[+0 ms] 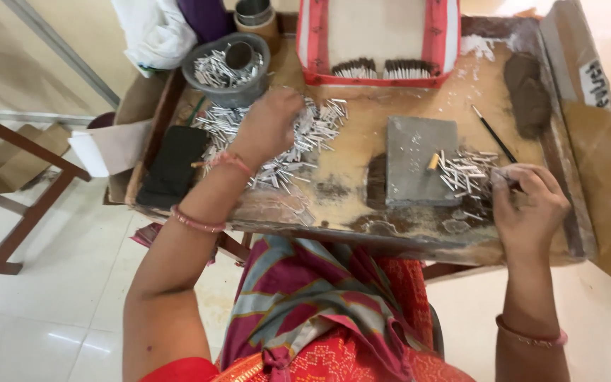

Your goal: The person sits at a workbench and hand-rolls white paste onto small sticks one at a time, shaping each piece between the fingers and placing the finished stick into a growing pile on the bench. A bowl of finished sticks and a box of bare sticks sit on the bench beside a flat stone slab.

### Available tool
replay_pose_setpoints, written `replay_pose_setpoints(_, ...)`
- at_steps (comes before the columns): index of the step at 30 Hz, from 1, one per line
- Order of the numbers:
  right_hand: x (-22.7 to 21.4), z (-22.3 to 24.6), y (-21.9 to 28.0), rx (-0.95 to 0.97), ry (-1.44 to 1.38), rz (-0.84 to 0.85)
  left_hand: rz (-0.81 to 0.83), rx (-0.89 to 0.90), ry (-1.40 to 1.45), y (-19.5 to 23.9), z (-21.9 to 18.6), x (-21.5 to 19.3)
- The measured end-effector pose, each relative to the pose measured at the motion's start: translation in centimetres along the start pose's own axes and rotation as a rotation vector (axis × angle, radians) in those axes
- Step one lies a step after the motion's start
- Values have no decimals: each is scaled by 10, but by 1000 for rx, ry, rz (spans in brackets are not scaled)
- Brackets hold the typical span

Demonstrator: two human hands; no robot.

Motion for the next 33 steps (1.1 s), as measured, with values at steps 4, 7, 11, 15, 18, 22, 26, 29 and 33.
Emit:
replay_pose_setpoints(4, 3, -1, 3, -6, 9, -3, -54, -59, -158, -44, 70, -10)
replay_pose_setpoints(7, 1, -5, 4, -2, 53, -27, -89, -168, -219, -79, 107, -20)
replay_pose_setpoints(11, -2, -6, 1, 50, 54, -40, 104, -287, -385, -107, 147, 21)
replay_pose_setpoints(15, -1, -10, 1, 91, 22, -27, 80, -298, -446, -121, 158, 43)
replay_pose_setpoints(18, 1, -19, 0, 101, 34, -20, -41, -279, -372, -118, 147, 31)
replay_pose_setpoints(22, 1, -18, 4, 87, 56, -12, -2, -308, -372, -99, 129, 11)
replay_pose_setpoints(26, 0, -15, 5, 34, -18, -36, -41, -218, -217, -50, 66, -19)
replay_pose_setpoints(29, 0, -18, 9, 17, -25, -45, -23, -168, -211, 0, 3, -26)
replay_pose_setpoints(33, 6, -16, 5, 3, 31, -31, -1, -79, -132, 37, -46, -32)
Point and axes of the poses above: each hand's wrist, its own y-axis away from the middle knuckle, its own x-axis out of the palm, z = x × y, the point moved 10 cm from there along -y, towards the middle knuckle, and after that the axes turned 7 degrees about z, right-handed, at the moved point
